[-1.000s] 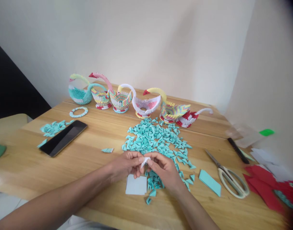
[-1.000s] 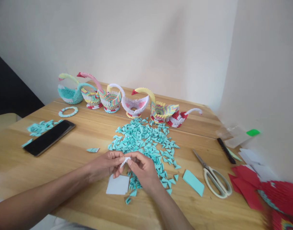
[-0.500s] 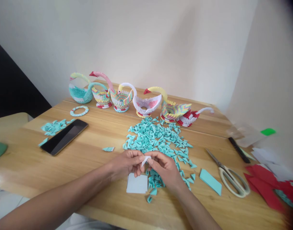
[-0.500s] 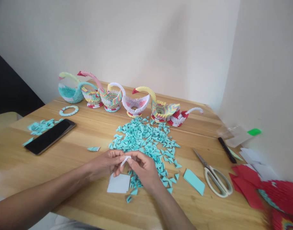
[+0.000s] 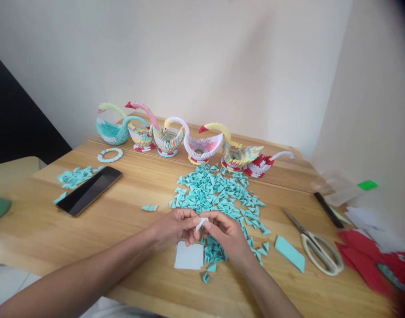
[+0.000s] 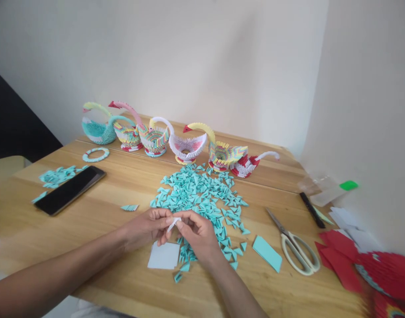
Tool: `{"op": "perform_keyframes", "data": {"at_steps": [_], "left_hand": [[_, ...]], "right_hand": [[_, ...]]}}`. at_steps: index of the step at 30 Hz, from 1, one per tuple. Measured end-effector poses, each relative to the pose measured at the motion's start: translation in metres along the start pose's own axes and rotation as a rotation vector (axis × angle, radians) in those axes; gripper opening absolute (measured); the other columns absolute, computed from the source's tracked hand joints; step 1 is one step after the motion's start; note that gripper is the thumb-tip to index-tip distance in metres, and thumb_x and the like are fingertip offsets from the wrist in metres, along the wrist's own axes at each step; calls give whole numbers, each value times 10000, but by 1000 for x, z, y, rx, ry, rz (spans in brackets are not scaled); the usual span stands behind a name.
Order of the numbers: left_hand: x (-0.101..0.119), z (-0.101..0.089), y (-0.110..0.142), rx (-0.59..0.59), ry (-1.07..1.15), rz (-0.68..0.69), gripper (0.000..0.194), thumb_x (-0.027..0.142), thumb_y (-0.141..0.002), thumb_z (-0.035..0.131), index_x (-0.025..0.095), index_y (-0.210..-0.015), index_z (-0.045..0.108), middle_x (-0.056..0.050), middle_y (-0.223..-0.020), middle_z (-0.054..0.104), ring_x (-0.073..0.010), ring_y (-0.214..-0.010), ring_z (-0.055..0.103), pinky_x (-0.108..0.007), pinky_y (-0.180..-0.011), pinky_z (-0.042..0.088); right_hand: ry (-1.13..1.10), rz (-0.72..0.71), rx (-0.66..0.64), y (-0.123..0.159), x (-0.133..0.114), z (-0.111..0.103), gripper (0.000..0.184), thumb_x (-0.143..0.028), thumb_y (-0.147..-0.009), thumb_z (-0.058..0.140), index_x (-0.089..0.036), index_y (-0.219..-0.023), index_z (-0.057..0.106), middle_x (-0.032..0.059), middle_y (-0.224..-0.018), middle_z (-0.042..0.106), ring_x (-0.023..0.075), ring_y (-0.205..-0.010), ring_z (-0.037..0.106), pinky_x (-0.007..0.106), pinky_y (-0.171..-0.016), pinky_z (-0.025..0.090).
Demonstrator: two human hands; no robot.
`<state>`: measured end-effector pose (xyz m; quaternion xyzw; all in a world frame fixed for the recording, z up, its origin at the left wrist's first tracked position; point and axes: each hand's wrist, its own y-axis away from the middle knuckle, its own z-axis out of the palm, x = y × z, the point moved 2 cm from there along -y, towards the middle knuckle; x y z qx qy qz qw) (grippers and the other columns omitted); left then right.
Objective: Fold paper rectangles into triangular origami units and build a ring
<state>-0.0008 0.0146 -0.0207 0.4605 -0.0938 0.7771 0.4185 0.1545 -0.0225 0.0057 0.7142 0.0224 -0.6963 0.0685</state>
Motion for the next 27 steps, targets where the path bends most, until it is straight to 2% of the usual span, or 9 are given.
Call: {"op": "perform_keyframes", "data": {"at_steps": [7, 15, 23, 27], "left_hand": [[1, -2, -1, 14, -34, 46, 363, 438, -723, 744, 109, -739, 590, -21, -602, 658, -82, -450, 578, -182, -449, 450], [3, -1, -2, 94, -202, 119, 391, 473, -722, 725, 107, -722, 587, -8, -556, 644, -83, -428, 567, -186, -438, 458], [-1, 0, -3, 38, -17, 24, 397, 457, -693, 757, 111, -723, 567, -1, -547, 629, -80, -422, 567, -171, -418, 435], [-2, -1, -3, 27, 2, -6, 374, 441, -716, 744, 116, -723, 559, 1, -555, 627, -74, -416, 559, -170, -418, 433]], "right_hand": [[10, -1, 7, 1, 0, -1, 276, -431, -777, 669, -196, -920, 693, -4, -685, 632, 136, -634, 585, 271, -614, 506], [-17, 11, 24, 0, 3, 0, 297, -447, -769, 676, -183, -905, 688, 5, -697, 629, 132, -625, 566, 262, -604, 483], [4, 2, 30, -1, 12, -2, 294, -447, -796, 647, -178, -912, 679, 25, -712, 636, 154, -642, 578, 289, -617, 477], [37, -5, 41, 0, 11, 0, 272, -431, -804, 630, -179, -897, 669, 25, -710, 633, 157, -641, 574, 291, -617, 478]]}}
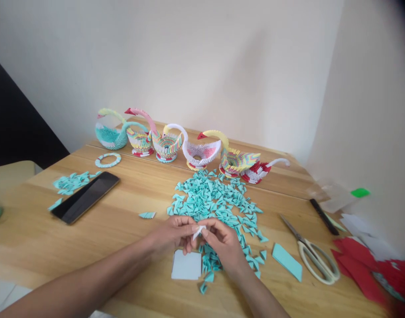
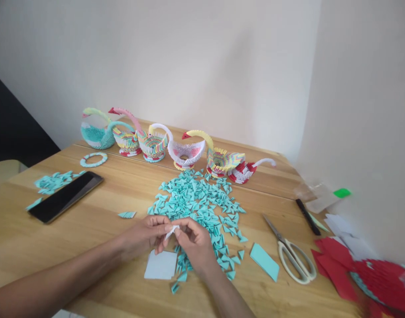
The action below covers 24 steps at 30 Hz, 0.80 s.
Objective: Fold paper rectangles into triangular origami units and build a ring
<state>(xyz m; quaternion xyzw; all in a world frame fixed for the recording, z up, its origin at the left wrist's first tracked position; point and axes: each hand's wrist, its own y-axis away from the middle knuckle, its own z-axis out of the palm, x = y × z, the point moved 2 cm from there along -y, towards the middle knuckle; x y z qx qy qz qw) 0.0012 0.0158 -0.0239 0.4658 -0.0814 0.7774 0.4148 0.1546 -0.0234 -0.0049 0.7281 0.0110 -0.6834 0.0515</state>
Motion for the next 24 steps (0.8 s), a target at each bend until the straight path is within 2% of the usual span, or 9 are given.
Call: {"op": "perform_keyframes", "data": {"at_steps": [3, 6, 10, 13, 16, 21, 24], "left_hand": [[0, -1, -1, 22, -100, 30, 405, 479, -704, 737, 117, -725, 556, -2, -560, 629, -79, -426, 557, -179, -427, 437], [0, -2, -3, 78, -240, 118, 440, 507, -679, 738, 121, -781, 553, 18, -540, 603, -82, -433, 539, -191, -443, 438], [0, 1, -3, 137, -359, 244, 436, 440, -693, 732, 134, -935, 536, 57, -552, 549, -74, -462, 492, -192, -475, 411], [4, 5, 2, 192, -543, 374, 351, 305, -752, 674, 133, -1033, 551, 35, -653, 561, -92, -584, 529, -207, -571, 429], [9, 10, 7, 229, -796, 474, 351, 219, -785, 606, 147, -1125, 556, 9, -736, 585, -117, -675, 555, -229, -642, 447], [8, 14, 13, 233, -1140, 550, 396, 203, -809, 572, 191, -1205, 554, -24, -844, 654, -147, -721, 587, -261, -699, 475], [7, 15, 14, 266, -1250, 605, 400, 190, -819, 570, 200, -1218, 550, -55, -1000, 670, -181, -871, 608, -306, -819, 475]], "right_hand": [[50, -27, 24, 1, -2, 1, 241, -402, -809, 613, -176, -878, 660, 18, -699, 623, 151, -626, 566, 274, -599, 469], [137, -93, 61, 1, -3, 2, 184, -346, -818, 585, -180, -851, 657, 13, -695, 617, 146, -623, 559, 251, -583, 453], [297, -181, 133, 1, -5, 3, 126, -272, -812, 557, -191, -836, 650, 19, -742, 629, 152, -656, 572, 248, -604, 453], [344, -195, 140, 2, -8, 3, 93, -238, -793, 552, -195, -817, 630, 3, -710, 617, 147, -635, 564, 241, -593, 449], [358, -174, 108, 1, -10, 2, 82, -205, -770, 546, -196, -803, 620, -6, -703, 607, 144, -636, 561, 237, -595, 449], [389, -155, 97, 1, -8, 1, 90, -188, -767, 536, -196, -783, 624, -7, -702, 614, 151, -658, 573, 250, -633, 457], [429, -184, 140, 3, -6, 1, 86, -191, -786, 520, -199, -777, 605, 3, -743, 635, 156, -682, 589, 258, -652, 459]]}}
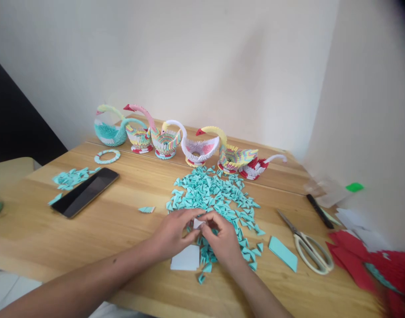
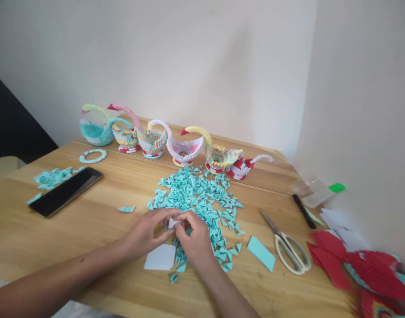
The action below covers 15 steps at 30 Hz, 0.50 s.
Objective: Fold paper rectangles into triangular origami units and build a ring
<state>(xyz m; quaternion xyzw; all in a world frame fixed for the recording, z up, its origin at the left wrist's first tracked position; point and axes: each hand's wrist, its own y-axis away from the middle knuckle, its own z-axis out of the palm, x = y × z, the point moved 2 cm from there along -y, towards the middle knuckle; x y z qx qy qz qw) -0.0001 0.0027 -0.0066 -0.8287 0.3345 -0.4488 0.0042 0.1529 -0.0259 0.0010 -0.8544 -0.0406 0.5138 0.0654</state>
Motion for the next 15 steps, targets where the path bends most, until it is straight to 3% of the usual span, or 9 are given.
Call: {"op": "perform_keyframes", "data": {"at_steps": [3, 7, 11, 15], "left_hand": [[2, 0, -1, 20, -37, 37, 367, 159, -844, 531, 204, -1207, 552, -67, -1114, 648, -194, -1021, 584, -315, -903, 453], [5, -1, -1, 14, -58, 22, 364, 161, -876, 486, 214, -1233, 532, -61, -1123, 651, -189, -1011, 593, -308, -887, 458], [4, -3, 0, -4, -45, -29, 351, 162, -863, 480, 212, -1202, 559, -55, -1100, 665, -191, -944, 611, -303, -838, 461], [-1, -4, -4, 5, 135, -159, 330, 170, -818, 511, 182, -1138, 591, -33, -881, 675, -155, -734, 595, -256, -691, 460]], "right_hand": [[89, -63, 56, 3, -1, 2, 79, -177, -800, 500, -204, -783, 572, 1, -748, 626, 156, -692, 583, 263, -667, 454], [106, -84, 56, 4, -3, 6, 67, -165, -805, 498, -206, -822, 548, -4, -754, 623, 152, -694, 581, 261, -670, 456], [-33, 12, -32, 1, -4, 6, 44, -220, -818, 530, -200, -795, 562, -7, -725, 613, 144, -657, 575, 247, -622, 462], [-287, 121, -159, -1, -1, 2, 181, -354, -858, 541, -193, -883, 622, 5, -744, 620, 147, -671, 584, 250, -618, 479]]}}
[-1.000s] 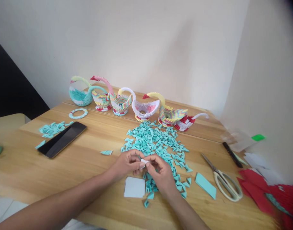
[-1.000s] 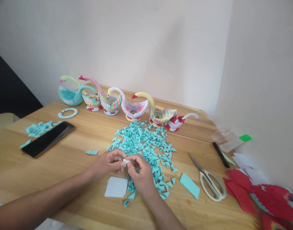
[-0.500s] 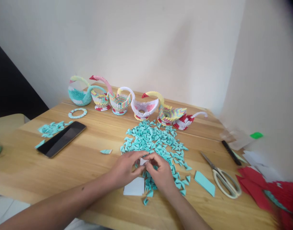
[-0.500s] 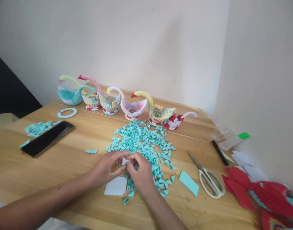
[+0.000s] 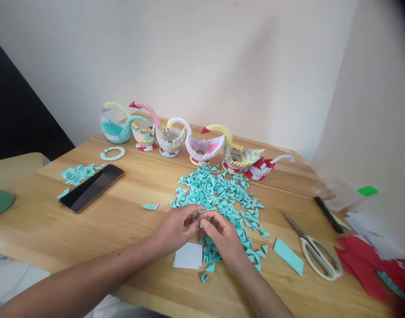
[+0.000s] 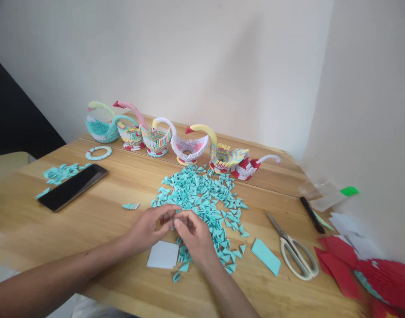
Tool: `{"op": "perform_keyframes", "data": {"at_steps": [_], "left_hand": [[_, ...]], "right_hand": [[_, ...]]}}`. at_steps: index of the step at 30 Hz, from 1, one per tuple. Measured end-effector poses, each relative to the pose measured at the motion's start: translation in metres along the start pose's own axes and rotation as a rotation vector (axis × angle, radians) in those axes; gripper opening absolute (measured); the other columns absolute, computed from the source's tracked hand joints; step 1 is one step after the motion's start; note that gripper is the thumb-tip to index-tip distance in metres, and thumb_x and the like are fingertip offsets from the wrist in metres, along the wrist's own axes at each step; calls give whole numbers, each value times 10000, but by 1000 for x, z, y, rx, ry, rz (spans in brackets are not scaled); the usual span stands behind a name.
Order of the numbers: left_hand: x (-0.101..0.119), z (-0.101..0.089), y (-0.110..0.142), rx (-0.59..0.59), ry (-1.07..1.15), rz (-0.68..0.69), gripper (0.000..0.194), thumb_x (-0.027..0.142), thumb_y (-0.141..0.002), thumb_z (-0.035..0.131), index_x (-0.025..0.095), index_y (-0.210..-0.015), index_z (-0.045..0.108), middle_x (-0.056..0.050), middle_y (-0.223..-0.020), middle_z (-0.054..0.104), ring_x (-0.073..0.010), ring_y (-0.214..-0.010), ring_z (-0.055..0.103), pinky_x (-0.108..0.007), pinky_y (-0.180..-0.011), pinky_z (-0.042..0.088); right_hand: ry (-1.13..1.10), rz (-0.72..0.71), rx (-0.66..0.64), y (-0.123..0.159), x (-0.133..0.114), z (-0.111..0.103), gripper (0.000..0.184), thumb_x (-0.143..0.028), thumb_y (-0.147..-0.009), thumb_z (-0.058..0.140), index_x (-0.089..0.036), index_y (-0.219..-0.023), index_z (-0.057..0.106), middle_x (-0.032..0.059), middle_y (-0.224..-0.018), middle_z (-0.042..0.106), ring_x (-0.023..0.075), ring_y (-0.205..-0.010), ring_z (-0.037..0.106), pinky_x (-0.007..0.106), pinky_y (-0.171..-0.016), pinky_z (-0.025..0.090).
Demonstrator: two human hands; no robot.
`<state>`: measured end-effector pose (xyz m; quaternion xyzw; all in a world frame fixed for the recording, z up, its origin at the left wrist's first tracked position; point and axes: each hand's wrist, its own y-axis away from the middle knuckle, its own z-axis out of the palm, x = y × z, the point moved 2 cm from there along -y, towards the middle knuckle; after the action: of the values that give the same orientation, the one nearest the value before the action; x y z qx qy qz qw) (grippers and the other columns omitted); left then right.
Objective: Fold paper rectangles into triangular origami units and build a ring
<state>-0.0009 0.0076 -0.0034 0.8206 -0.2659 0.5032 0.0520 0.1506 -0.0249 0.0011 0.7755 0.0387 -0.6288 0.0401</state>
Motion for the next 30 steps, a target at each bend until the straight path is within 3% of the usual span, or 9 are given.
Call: {"op": "perform_keyframes", "data": {"at_steps": [3, 8, 13, 17, 21, 25, 30], "left_hand": [[-4, 0, -4, -18, 244, -98, 309, 229, -807, 542, 153, -1104, 577, -20, -779, 634, -136, -656, 567, -238, -618, 439], [-11, 2, -8, -82, 535, -164, 354, 308, -777, 590, 126, -1077, 537, 0, -727, 581, -121, -637, 555, -239, -614, 431], [-12, 4, -6, -82, 513, -155, 362, 277, -758, 603, 123, -1082, 555, 8, -721, 568, -111, -627, 535, -234, -610, 422], [-10, 3, -5, -64, 481, -132, 351, 247, -759, 596, 129, -1087, 555, -12, -768, 609, -124, -665, 564, -242, -644, 438], [-9, 1, -5, -80, 508, -153, 348, 260, -759, 604, 136, -1081, 557, -6, -749, 604, -114, -639, 544, -230, -616, 421], [-10, 1, -5, -117, 514, -155, 361, 263, -748, 617, 134, -1080, 562, 3, -722, 596, -105, -619, 520, -219, -599, 406], [-9, 1, -4, -150, 478, -141, 370, 254, -765, 605, 139, -1115, 567, 3, -717, 613, -104, -610, 524, -204, -580, 400]], "right_hand": [[-121, 39, -35, -1, 1, -4, 282, -436, -866, 538, -190, -949, 649, 23, -770, 643, 158, -703, 607, 276, -664, 501], [-109, 52, -11, -2, -2, -4, 297, -435, -770, 654, -188, -934, 671, 17, -736, 659, 150, -655, 596, 264, -619, 488], [-60, 22, -3, -1, 0, -3, 211, -369, -781, 644, -181, -874, 666, -5, -666, 624, 137, -618, 563, 239, -575, 445], [30, -28, 19, 1, 3, -5, 181, -316, -809, 621, -208, -950, 657, 5, -762, 660, 150, -680, 601, 245, -611, 467], [306, -245, 65, 2, -2, -10, 99, -253, -852, 582, -233, -899, 667, 30, -828, 681, 179, -773, 623, 290, -712, 483], [460, -454, -18, 2, -10, -13, 145, -219, -895, 530, -243, -837, 661, 41, -816, 675, 185, -781, 619, 296, -708, 476], [558, -404, -79, 0, -11, -16, 175, -222, -916, 475, -240, -803, 608, 25, -776, 634, 175, -733, 589, 282, -680, 454]]}}
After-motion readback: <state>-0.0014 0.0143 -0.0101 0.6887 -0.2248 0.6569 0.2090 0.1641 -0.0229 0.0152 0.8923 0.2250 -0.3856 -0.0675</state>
